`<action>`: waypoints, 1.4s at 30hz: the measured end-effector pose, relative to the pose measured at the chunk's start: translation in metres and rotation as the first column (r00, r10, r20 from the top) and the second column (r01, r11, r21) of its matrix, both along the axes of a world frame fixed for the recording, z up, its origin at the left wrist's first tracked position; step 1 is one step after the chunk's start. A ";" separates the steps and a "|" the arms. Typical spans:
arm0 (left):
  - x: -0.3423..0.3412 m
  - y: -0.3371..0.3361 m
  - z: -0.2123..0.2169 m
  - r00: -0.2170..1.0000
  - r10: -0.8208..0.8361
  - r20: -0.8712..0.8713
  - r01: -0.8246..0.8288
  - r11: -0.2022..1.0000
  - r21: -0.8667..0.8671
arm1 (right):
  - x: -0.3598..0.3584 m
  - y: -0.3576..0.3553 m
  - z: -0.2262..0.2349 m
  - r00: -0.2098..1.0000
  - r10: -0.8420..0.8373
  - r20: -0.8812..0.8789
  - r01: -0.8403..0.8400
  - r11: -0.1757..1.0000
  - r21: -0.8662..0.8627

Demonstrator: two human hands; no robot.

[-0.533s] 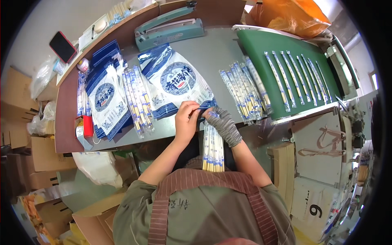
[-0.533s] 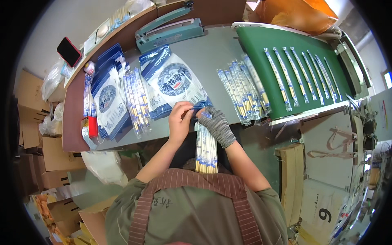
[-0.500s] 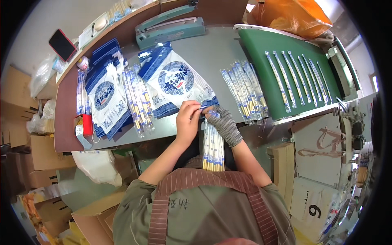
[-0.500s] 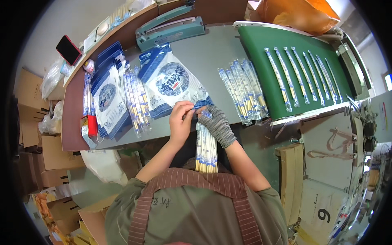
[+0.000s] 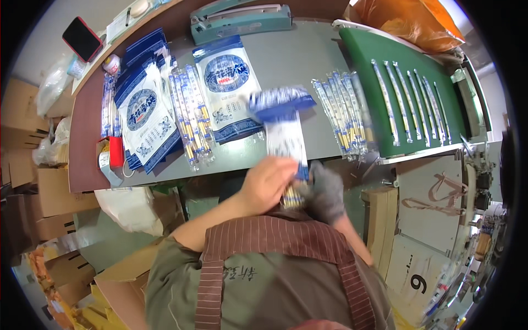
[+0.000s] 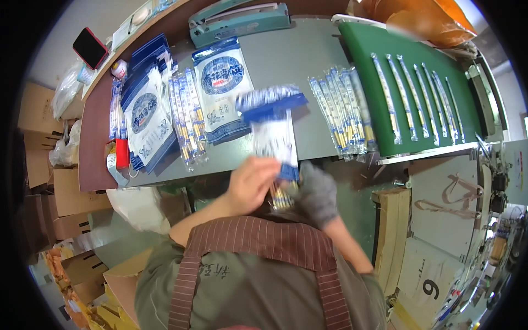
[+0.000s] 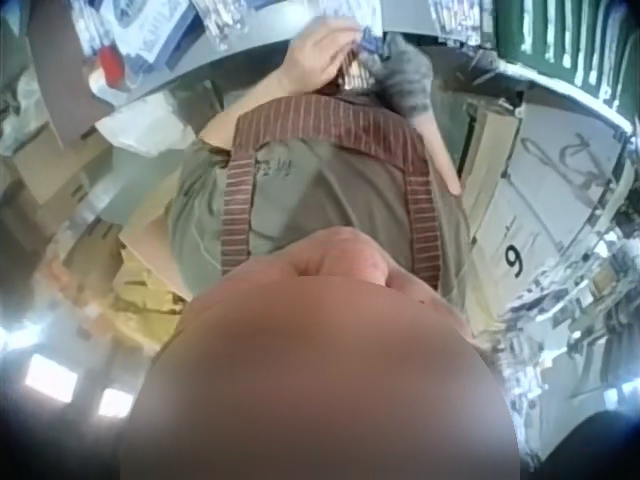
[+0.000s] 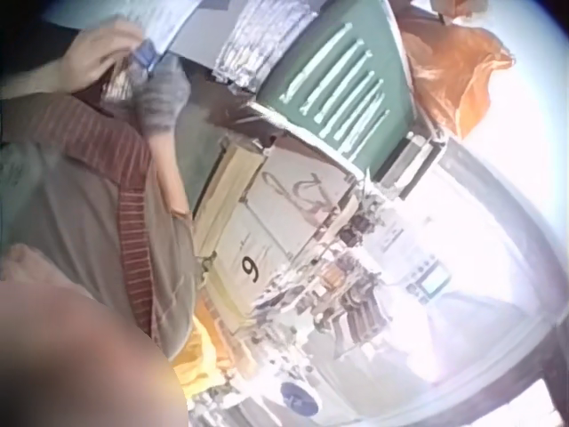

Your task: Gathering bundles of chopsticks, inserting them into printed plastic bags, and placing the filled bags into a cardboard box.

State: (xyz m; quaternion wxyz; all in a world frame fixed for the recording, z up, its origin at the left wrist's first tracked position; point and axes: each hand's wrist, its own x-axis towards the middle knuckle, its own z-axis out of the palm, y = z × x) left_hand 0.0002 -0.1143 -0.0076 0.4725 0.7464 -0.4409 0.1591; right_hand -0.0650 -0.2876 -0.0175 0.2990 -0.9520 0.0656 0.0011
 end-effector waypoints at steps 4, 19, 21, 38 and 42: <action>0.074 -0.008 0.099 0.945 0.195 0.264 -0.183 0.981 -0.071 | 0.086 -0.030 0.109 0.940 -0.045 0.339 0.068 0.996 -0.056; 0.187 0.028 0.244 0.960 0.061 -0.274 0.069 0.895 0.442 | 0.178 -0.028 0.269 0.957 0.273 0.099 -0.276 0.961 0.017; 0.191 0.035 0.250 0.958 0.058 -0.281 0.031 0.953 0.302 | 0.188 -0.022 0.265 0.959 0.242 0.145 -0.249 0.968 0.029; 0.071 0.074 0.004 0.959 0.240 0.149 -0.282 0.828 0.485 | 0.117 0.019 -0.009 0.845 0.271 0.462 -0.382 0.909 0.166; 0.077 0.071 -0.007 0.814 0.338 0.472 -0.548 0.715 0.434 | 0.091 0.004 -0.016 0.948 0.021 0.317 -0.148 0.913 0.381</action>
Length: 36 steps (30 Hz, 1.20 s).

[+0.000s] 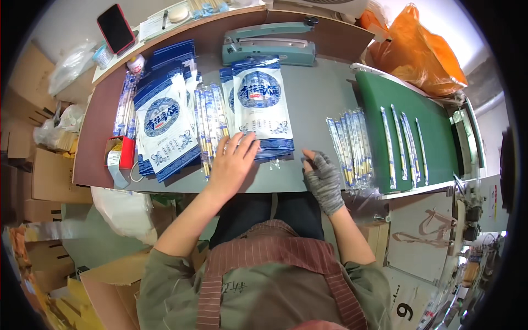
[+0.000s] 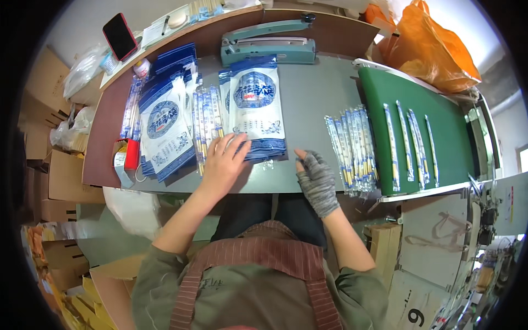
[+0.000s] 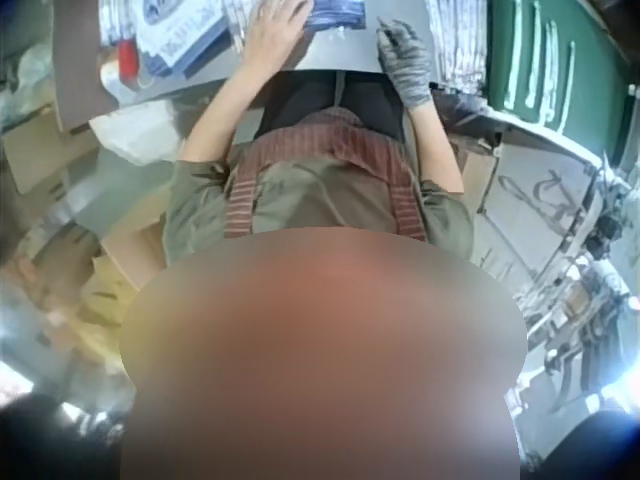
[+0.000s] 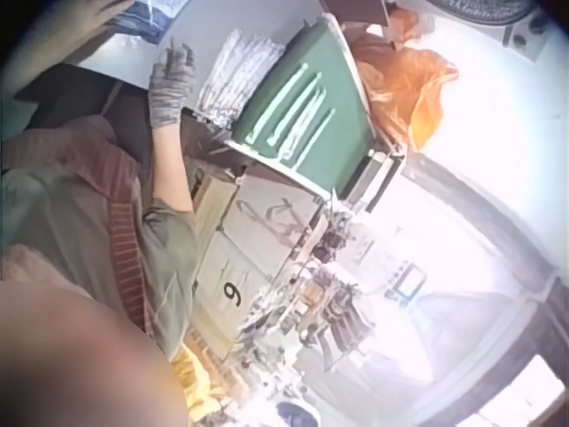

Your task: Gathering bundles of chopsticks, inserting them into printed plastic bags, and placing the filled bags into a cardboard box.

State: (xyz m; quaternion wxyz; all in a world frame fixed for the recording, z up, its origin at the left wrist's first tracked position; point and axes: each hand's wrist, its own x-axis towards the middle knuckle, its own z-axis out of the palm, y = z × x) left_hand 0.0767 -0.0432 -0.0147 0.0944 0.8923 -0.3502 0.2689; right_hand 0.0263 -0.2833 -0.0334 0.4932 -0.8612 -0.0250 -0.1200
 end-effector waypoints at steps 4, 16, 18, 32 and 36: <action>0.030 -0.014 0.016 0.995 -0.090 0.040 0.095 0.986 -0.139 | 0.003 0.011 0.007 0.995 -0.070 0.067 0.087 0.946 -0.312; 0.108 -0.010 0.231 0.948 -0.208 -0.243 0.156 0.964 -0.216 | 0.118 -0.004 0.252 0.964 0.219 0.151 -0.100 0.824 -0.558; 0.118 -0.010 0.234 0.934 -0.215 -0.285 0.170 0.970 -0.173 | 0.137 -0.007 0.252 0.963 0.233 0.136 -0.105 0.788 -0.606; 0.057 -0.025 0.103 0.898 -0.315 -0.308 0.353 0.932 0.078 | 0.006 -0.019 0.087 0.974 0.029 0.223 0.069 0.907 -0.416; 0.056 -0.013 0.030 0.869 -0.268 -0.417 0.346 0.930 0.124 | -0.104 -0.064 -0.024 0.911 -0.280 0.303 0.381 0.854 -0.354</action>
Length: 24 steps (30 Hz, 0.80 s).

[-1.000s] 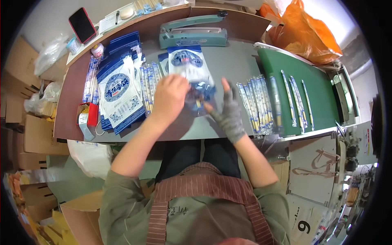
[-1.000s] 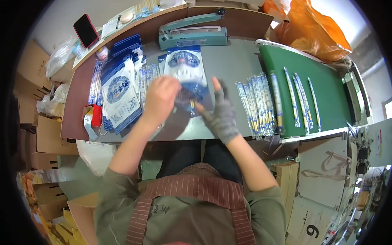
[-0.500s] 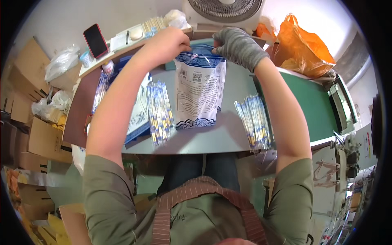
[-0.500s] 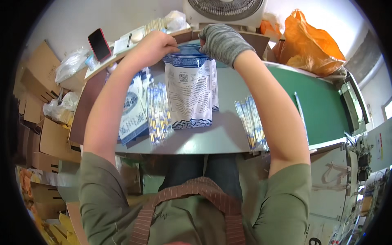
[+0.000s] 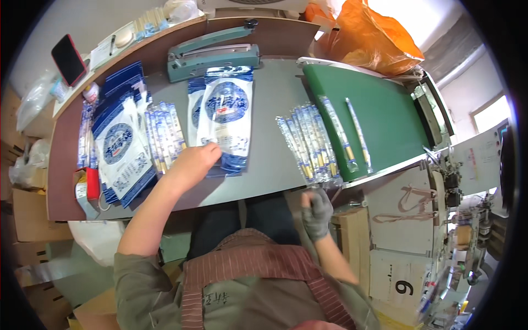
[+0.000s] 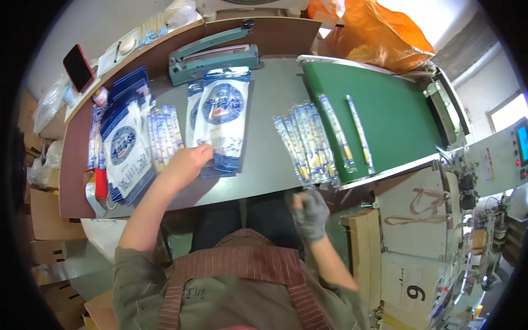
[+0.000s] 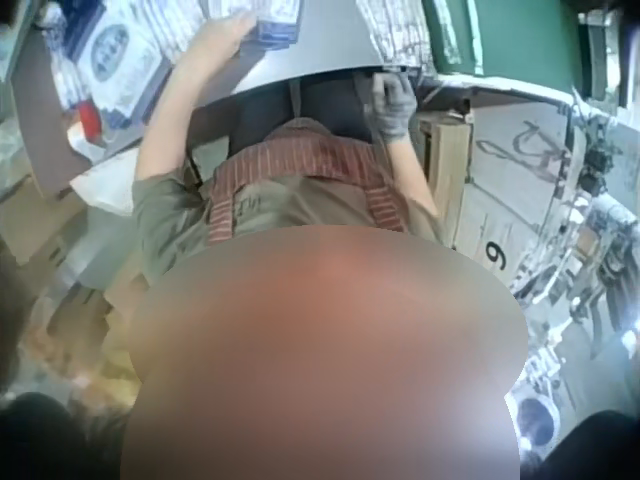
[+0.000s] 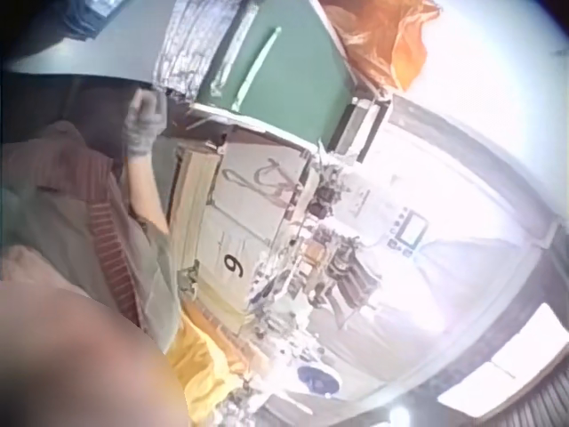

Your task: Gathering bundles of chopsticks, inserting them into printed plastic bags, and placing the filled bags into a cardboard box.

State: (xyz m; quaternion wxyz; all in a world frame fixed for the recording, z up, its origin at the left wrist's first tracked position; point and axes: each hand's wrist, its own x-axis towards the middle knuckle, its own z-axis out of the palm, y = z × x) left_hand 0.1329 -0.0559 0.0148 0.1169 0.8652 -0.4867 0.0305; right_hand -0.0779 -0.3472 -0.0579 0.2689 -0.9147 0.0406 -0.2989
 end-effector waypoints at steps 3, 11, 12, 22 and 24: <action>-0.007 -0.032 0.024 0.961 0.179 -0.211 -0.125 0.961 0.249 | -0.031 -0.057 -0.034 0.894 -0.443 0.076 0.446 0.894 -0.039; -0.017 -0.232 -0.069 0.909 -0.009 -0.416 -0.248 0.793 -0.557 | 0.034 -0.072 -0.052 0.984 -0.113 -0.137 0.133 0.980 0.148; -0.010 -0.249 -0.073 0.890 0.140 -0.434 -0.377 0.761 -0.528 | 0.048 -0.059 -0.041 0.980 -0.162 -0.119 0.152 0.985 -0.087; 0.009 -0.229 -0.078 0.879 0.441 -0.182 -0.476 0.837 -0.270 | 0.061 -0.011 0.045 0.992 -0.059 -0.109 0.049 0.995 -0.089; 0.004 -0.227 -0.073 0.888 0.373 -0.268 -0.445 0.842 -0.304 | 0.086 -0.032 0.032 0.988 -0.150 0.036 0.154 0.964 -0.215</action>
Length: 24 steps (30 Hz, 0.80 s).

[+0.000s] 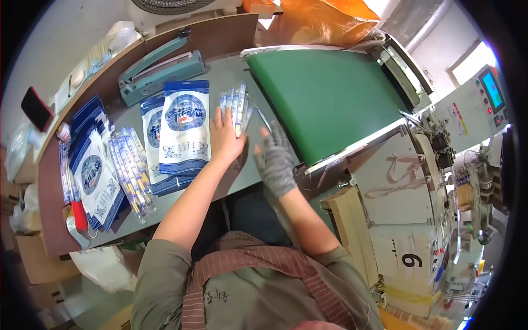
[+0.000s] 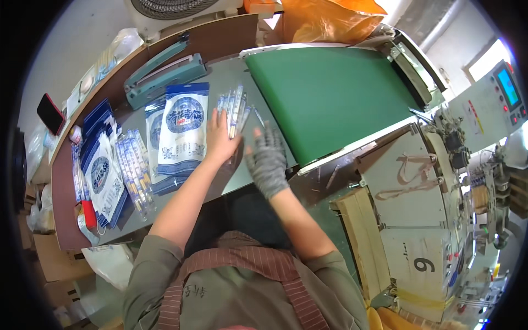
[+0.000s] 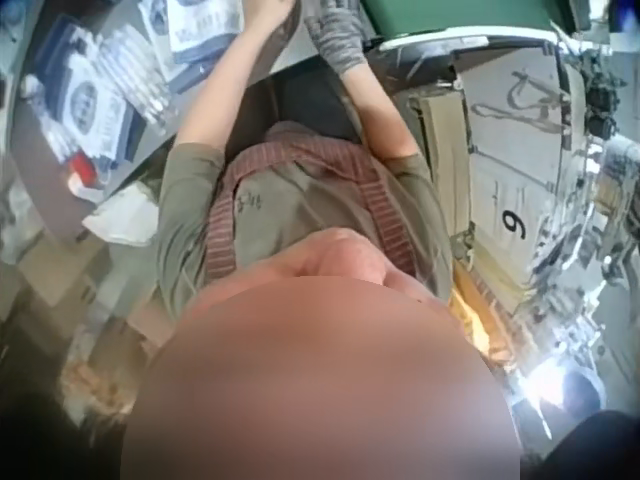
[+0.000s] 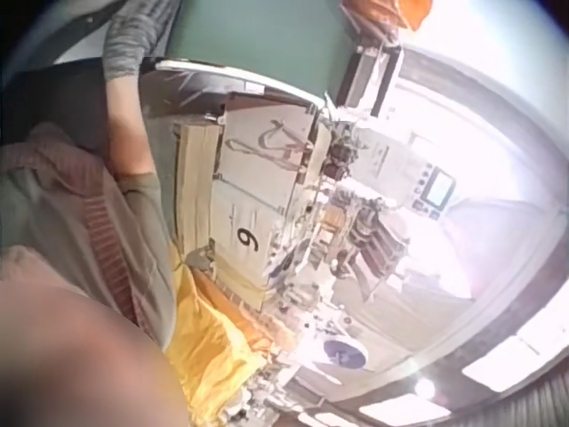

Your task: Gathering bundles of chopsticks, inserting them into printed plastic bags, and placing the filled bags into a cardboard box.

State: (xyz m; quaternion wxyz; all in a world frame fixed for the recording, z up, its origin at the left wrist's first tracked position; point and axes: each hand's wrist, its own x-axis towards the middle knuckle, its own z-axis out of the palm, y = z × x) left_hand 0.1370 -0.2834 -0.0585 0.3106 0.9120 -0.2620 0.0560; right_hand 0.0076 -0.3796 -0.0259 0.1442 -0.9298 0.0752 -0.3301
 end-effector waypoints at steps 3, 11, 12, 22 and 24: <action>0.027 0.019 -0.020 0.961 -0.166 -0.222 0.032 0.863 -0.505 | 0.040 -0.010 0.004 0.973 -0.037 -0.226 0.161 0.813 0.560; 0.055 0.032 -0.041 0.997 0.055 0.056 -0.048 0.991 -0.125 | 0.056 -0.003 0.021 0.911 0.283 0.299 -0.330 0.937 0.118; 0.026 0.012 -0.013 0.998 0.025 0.055 -0.017 0.990 -0.141 | 0.022 -0.040 0.055 0.935 0.265 0.235 -0.316 0.923 0.218; 0.003 0.014 0.007 0.990 -0.078 0.120 0.042 0.960 0.278 | -0.096 -0.507 0.044 0.503 -0.842 -0.196 0.724 0.534 -0.438; 0.001 0.018 0.017 0.986 -0.125 0.111 0.092 0.960 0.266 | -0.102 -0.547 0.048 0.395 -0.891 -0.225 0.667 0.446 -0.596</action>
